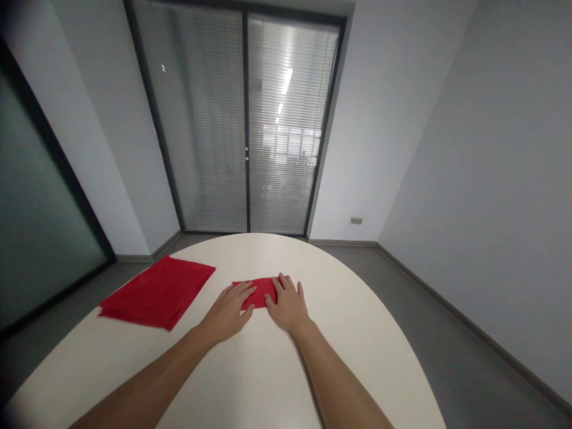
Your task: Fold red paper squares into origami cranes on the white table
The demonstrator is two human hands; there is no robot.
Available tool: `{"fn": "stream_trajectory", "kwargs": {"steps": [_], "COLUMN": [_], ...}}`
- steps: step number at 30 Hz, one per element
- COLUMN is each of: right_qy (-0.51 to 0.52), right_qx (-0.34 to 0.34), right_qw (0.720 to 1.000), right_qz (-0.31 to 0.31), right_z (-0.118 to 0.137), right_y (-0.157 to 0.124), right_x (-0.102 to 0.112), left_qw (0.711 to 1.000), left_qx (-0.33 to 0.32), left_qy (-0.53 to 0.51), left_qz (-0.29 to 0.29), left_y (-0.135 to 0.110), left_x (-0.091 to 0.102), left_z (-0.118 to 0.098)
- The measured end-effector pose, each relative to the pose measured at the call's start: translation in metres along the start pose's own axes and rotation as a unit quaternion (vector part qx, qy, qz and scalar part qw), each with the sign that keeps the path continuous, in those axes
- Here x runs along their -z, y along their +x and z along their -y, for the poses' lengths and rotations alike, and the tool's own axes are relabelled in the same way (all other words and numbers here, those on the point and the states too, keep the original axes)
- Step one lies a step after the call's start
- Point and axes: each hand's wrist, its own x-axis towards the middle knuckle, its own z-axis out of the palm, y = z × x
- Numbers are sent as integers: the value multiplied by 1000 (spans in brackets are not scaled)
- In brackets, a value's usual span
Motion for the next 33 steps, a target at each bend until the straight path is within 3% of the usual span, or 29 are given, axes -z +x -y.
{"fn": "stream_trajectory", "kwargs": {"steps": [5, 14, 20, 27, 33], "right_qy": [34, 112, 110, 123, 133], "right_qx": [82, 208, 220, 271, 260], "right_qw": [995, 971, 969, 955, 956], "right_qz": [-42, -24, 23, 6, -10], "right_z": [0, 1, -1, 1, 4], "right_y": [1, 1, 1, 1, 1], "right_x": [4, 8, 10, 12, 11], "left_qw": [999, 996, 995, 995, 997], "left_qx": [35, 61, 73, 67, 45], "left_qy": [14, 45, 32, 21, -9], "left_qz": [-30, -54, -54, -65, -65], "left_y": [2, 1, 2, 3, 3], "left_x": [-1, 11, 13, 10, 7], "left_z": [-1, -8, -10, -8, -5]}}
